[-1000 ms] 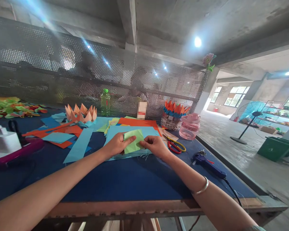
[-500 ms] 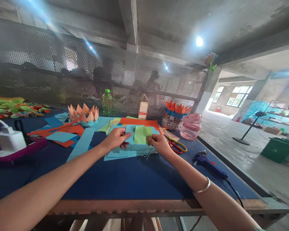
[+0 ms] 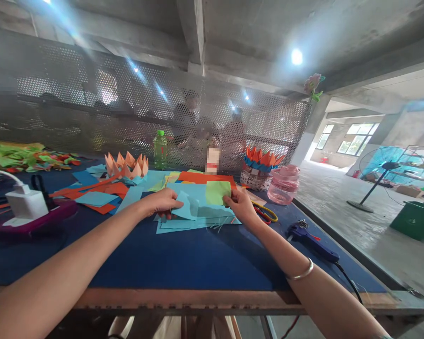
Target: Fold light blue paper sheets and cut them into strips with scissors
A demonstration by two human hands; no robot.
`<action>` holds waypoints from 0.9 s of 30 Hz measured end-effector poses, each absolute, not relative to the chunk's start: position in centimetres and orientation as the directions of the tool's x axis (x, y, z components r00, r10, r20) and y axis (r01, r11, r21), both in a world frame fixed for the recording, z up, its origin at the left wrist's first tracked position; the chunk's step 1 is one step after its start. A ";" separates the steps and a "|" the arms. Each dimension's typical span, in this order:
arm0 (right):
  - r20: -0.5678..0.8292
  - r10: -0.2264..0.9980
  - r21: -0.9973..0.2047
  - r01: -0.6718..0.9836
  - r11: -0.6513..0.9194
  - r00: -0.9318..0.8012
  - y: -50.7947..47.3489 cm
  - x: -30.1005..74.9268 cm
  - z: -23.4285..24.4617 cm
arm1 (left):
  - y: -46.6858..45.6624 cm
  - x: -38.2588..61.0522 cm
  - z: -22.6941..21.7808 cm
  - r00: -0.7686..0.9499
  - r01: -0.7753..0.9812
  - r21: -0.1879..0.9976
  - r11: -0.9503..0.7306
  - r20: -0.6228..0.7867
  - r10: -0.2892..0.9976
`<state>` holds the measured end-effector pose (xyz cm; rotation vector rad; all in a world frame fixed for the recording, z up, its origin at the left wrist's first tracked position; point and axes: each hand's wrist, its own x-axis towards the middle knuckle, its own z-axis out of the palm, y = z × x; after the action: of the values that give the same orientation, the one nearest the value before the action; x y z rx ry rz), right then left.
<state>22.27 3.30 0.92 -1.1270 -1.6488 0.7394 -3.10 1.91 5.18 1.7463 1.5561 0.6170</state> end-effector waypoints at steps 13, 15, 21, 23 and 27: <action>0.349 0.920 -0.876 0.286 0.389 -0.181 2.8 21.9 0.8 | 2.5 -3.0 5.0 0.215 0.694 0.648 -0.314 0.230 0.949; 0.342 0.917 -0.878 0.278 0.389 -0.205 2.6 21.7 0.9 | 2.1 -2.0 4.7 0.322 0.556 0.747 -0.365 0.211 0.923; 0.330 0.905 -0.883 0.251 0.396 -0.267 1.9 21.2 1.1 | 1.3 -0.5 4.0 0.429 0.403 0.839 -0.365 0.180 0.885; 0.329 0.900 -0.883 0.245 0.401 -0.286 1.7 21.1 1.1 | 1.2 -0.5 3.8 0.471 0.393 0.853 -0.343 0.134 0.872; 0.330 0.895 -0.881 0.243 0.406 -0.302 1.6 21.0 1.0 | 1.1 -0.4 3.7 0.471 0.424 0.855 -0.298 0.073 0.879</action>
<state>20.96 1.61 1.05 -0.9882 -1.7794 0.9269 -0.41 1.12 3.71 1.9056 1.0881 0.7069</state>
